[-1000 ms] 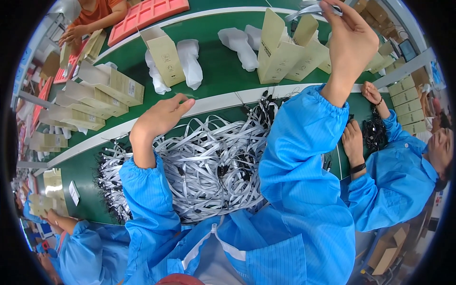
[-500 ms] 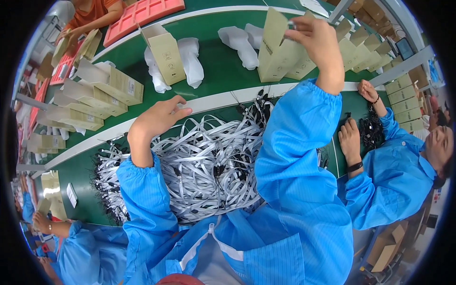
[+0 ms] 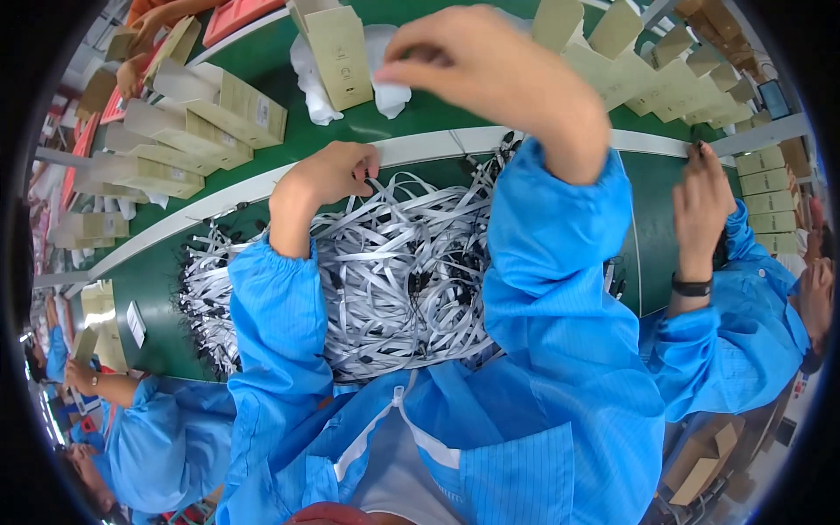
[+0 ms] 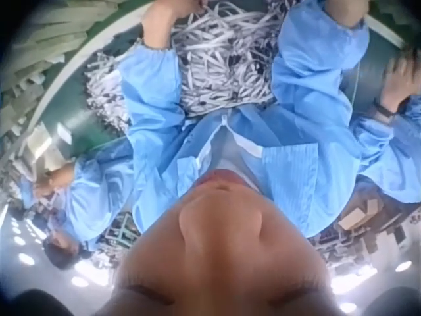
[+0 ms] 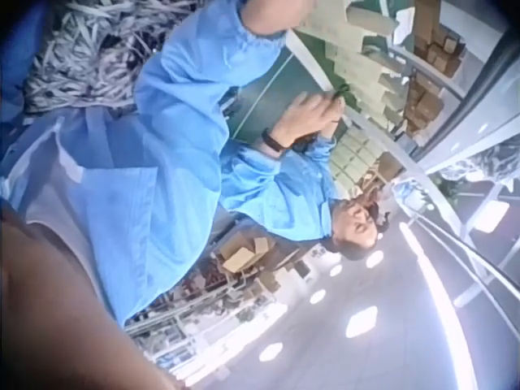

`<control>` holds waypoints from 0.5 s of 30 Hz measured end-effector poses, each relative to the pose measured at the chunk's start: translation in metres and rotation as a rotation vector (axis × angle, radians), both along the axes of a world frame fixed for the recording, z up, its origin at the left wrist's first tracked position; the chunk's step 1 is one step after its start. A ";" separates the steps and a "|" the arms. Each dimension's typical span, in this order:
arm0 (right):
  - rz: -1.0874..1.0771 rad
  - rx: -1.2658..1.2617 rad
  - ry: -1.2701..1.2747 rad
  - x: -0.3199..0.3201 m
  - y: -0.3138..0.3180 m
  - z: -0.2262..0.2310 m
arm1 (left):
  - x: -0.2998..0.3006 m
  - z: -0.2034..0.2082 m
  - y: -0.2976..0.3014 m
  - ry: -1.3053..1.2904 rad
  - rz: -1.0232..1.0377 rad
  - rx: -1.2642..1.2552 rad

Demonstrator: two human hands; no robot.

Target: The person places electronic components and white ribbon packing material into individual cardboard boxes by hand on an assembly line.

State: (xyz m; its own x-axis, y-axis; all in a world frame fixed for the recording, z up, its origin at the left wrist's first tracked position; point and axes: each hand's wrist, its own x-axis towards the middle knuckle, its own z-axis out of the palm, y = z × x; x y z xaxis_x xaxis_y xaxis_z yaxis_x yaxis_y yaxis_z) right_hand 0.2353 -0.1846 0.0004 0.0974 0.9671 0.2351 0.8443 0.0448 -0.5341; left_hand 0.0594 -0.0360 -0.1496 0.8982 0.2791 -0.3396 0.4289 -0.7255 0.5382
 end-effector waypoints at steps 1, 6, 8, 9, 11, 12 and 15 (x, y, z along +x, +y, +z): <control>0.094 -0.118 0.003 -0.003 0.010 -0.010 | 0.005 -0.001 -0.002 0.006 -0.001 0.001; 0.161 -0.191 -0.005 -0.013 0.040 -0.045 | 0.005 0.016 -0.004 -0.054 0.027 0.037; 0.157 0.005 0.059 -0.014 0.046 -0.058 | -0.003 0.038 0.002 -0.326 0.061 -0.142; 0.156 0.007 0.060 -0.015 0.048 -0.059 | -0.011 0.050 0.004 -0.324 0.060 -0.140; 0.301 -0.118 0.320 -0.028 0.051 -0.057 | -0.034 0.077 0.007 -0.550 -0.006 -0.006; 0.375 -0.182 0.452 -0.034 0.055 -0.057 | -0.042 0.089 0.005 -0.543 -0.004 -0.004; 0.554 -0.387 0.422 -0.043 0.063 -0.065 | -0.054 0.118 -0.005 -0.737 0.041 -0.010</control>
